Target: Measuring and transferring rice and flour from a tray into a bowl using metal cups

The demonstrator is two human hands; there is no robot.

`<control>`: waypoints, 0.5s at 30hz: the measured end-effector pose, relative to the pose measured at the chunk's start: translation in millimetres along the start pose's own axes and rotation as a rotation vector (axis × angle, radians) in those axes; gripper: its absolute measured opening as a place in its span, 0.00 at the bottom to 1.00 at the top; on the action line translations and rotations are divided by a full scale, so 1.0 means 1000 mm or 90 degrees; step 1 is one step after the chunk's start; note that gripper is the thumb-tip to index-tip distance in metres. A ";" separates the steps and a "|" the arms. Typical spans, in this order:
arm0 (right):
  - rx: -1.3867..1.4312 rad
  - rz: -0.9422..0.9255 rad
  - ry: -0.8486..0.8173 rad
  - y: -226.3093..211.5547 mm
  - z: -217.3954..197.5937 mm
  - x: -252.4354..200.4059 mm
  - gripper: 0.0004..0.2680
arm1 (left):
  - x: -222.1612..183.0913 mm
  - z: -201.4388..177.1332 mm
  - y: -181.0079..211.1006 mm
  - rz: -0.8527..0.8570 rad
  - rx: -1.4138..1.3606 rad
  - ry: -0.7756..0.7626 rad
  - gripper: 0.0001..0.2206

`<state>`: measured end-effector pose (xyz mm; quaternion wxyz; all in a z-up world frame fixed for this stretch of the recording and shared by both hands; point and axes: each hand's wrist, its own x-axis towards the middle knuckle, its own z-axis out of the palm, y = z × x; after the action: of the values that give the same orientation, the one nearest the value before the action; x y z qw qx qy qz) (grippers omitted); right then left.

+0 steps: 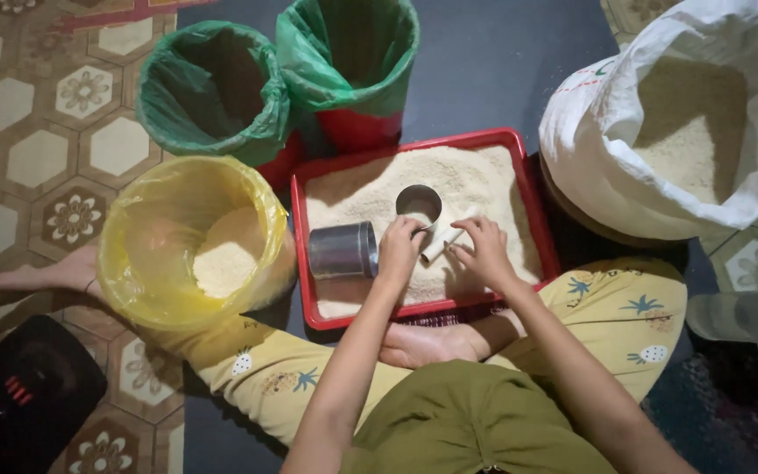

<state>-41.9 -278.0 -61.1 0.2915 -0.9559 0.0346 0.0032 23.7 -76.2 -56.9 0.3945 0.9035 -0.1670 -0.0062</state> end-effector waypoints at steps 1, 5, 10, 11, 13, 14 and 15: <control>-0.001 -0.002 0.004 -0.003 -0.002 0.000 0.18 | 0.004 0.002 0.000 0.004 0.000 0.002 0.05; 0.167 0.017 0.073 -0.028 -0.019 -0.001 0.26 | 0.008 0.000 0.016 0.001 -0.090 0.016 0.02; 0.346 -0.032 0.118 -0.068 -0.037 -0.006 0.36 | -0.023 -0.043 0.067 0.075 -0.121 0.035 0.04; 0.424 -0.046 0.143 -0.072 -0.035 -0.008 0.37 | -0.030 -0.059 0.084 0.058 -0.126 0.041 0.04; 0.500 -0.061 0.164 -0.082 -0.031 -0.012 0.39 | -0.043 -0.084 0.109 0.038 -0.132 0.050 0.05; 0.540 -0.060 0.165 -0.088 -0.028 -0.015 0.39 | -0.048 -0.092 0.116 0.015 -0.174 0.127 0.10; 0.580 -0.059 0.165 -0.095 -0.026 -0.018 0.39 | -0.053 -0.101 0.124 -0.010 -0.216 0.203 0.16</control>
<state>-53.5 -212.9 13.3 0.6743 -0.7237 0.0258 -0.1444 -48.9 -66.3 94.4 0.5622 0.8151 -0.0919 0.1053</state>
